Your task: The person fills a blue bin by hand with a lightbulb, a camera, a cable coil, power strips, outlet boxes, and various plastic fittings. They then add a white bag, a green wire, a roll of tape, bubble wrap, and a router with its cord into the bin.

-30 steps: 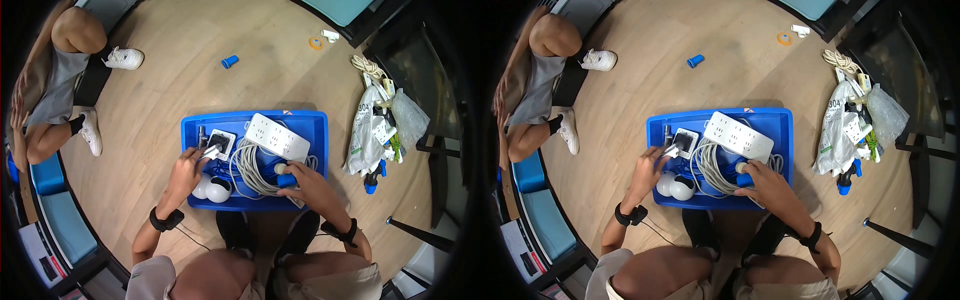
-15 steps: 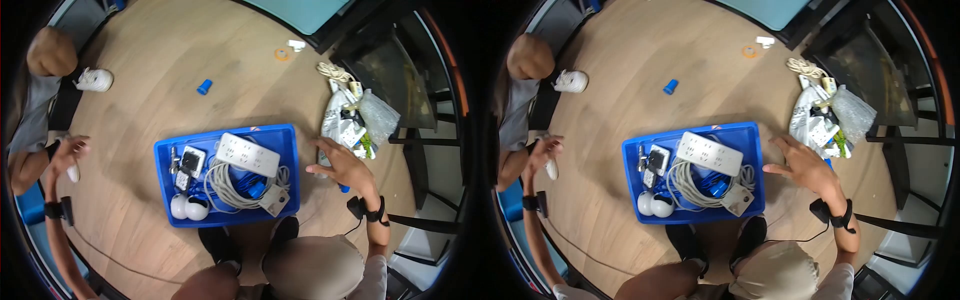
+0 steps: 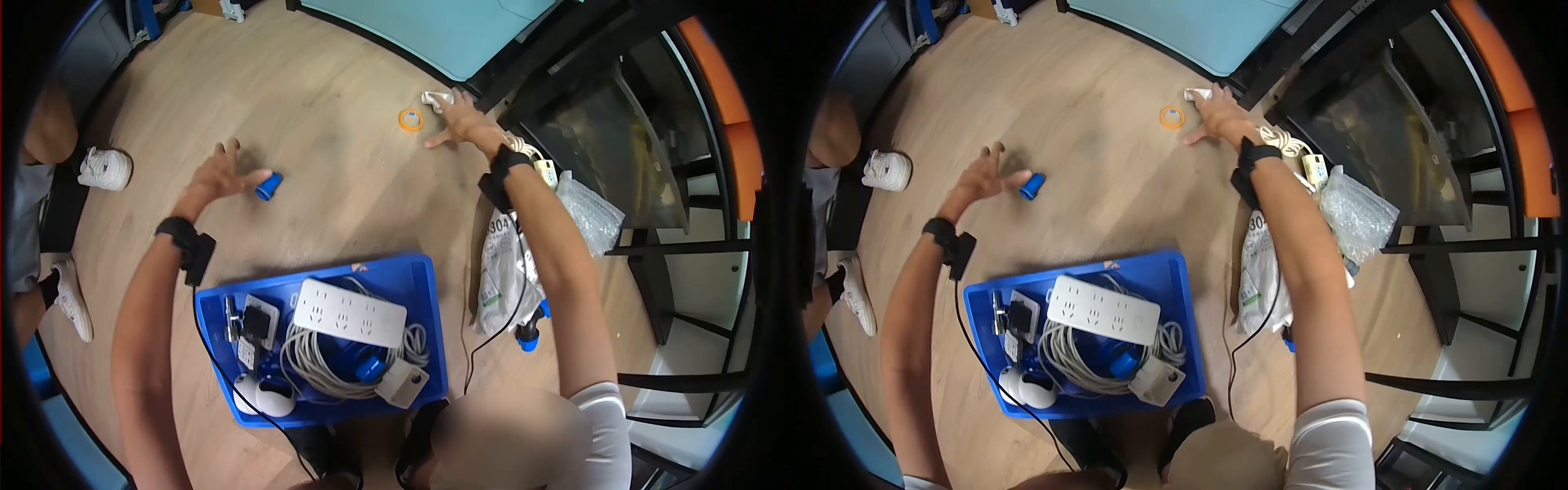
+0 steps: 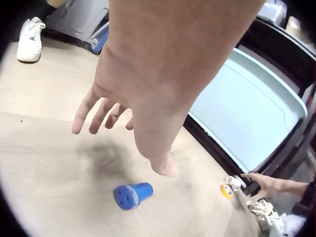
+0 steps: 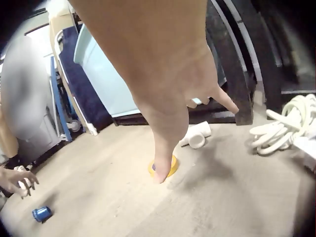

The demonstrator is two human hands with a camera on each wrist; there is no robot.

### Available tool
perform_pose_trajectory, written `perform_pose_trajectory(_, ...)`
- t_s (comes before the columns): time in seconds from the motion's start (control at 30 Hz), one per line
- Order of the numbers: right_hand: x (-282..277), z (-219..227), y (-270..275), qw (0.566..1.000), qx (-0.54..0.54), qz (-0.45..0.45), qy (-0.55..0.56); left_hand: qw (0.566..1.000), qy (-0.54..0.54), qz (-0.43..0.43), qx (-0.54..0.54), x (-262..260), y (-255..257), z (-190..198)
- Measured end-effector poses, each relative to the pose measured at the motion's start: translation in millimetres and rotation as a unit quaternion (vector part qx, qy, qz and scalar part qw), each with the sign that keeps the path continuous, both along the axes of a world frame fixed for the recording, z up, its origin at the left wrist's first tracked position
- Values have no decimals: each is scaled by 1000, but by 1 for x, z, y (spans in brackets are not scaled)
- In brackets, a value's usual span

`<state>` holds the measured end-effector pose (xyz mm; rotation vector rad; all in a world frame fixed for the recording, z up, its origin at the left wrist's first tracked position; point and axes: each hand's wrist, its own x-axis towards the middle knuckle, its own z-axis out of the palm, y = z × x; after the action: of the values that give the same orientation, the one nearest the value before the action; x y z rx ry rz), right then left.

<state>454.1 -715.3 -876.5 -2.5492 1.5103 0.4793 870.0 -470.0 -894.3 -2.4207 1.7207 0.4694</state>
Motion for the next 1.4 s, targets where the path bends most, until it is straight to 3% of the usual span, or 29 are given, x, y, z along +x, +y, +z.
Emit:
perform_pose_trajectory(0.13,18,-31,2,999,18,-12,-33,997,-7,-28,74,-23,3,-4)
perform_pose_trajectory(0.23,33,-44,-8,999,-24,-24,-42,993,98,-68,-14,-19,8,-31)
perform_pose_trajectory(0.3,38,-60,-22,999,-25,-11,-44,991,102,-82,-37,-18,8,-48)
perform_pose_trajectory(0.33,31,-84,-38,990,-124,48,-54,988,106,-98,-58,-15,12,-54)
perform_pose_trajectory(0.37,32,-91,-51,988,-131,74,-11,985,111,-105,-77,-13,19,-48)
perform_pose_trajectory(0.4,29,-68,-41,991,-69,91,-73,983,119,-110,-89,-13,26,-36)
perform_pose_trajectory(0.43,21,-81,-49,980,-121,124,-99,984,112,-93,-100,-8,28,-27)
perform_pose_trajectory(0.5,6,-92,-51,972,-140,151,-114,990,95,-63,-88,3,60,-2)
perform_pose_trajectory(0.57,-3,-94,-44,971,-128,151,-133,966,152,-36,-207,5,101,27)
perform_pose_trajectory(0.7,-11,-90,-18,960,-103,139,-218,977,136,9,-167,-14,198,86)
perform_pose_trajectory(0.83,-18,-89,9,964,-108,100,-220,982,123,129,-59,-56,277,90)
perform_pose_trajectory(0.87,-19,-82,12,964,-112,101,-221,982,127,119,-67,-72,292,88)
perform_pose_trajectory(0.97,-9,-25,61,940,-8,14,-340,982,123,114,-89,-102,314,63)
perform_pose_trajectory(1.0,-8,-7,85,942,-10,14,-335,981,115,123,-101,-112,318,58)
perform_pose_trajectory(1.07,-8,31,132,863,124,58,-486,978,125,127,-106,-122,311,54)
perform_pose_trajectory(1.13,-4,69,206,836,191,81,-508,983,78,86,-141,-126,305,44)
perform_pose_trajectory(1.2,-1,105,275,760,409,-53,-503,981,83,81,-155,-123,297,34)
perform_pose_trajectory(1.27,11,113,325,808,372,14,-457,981,73,71,-163,-119,291,27)
perform_pose_trajectory(1.33,18,79,358,782,327,130,-514,982,62,40,-174,-116,291,25)
perform_pose_trajectory(1.4,23,66,381,760,376,117,-517,978,63,44,-192,-116,294,35)
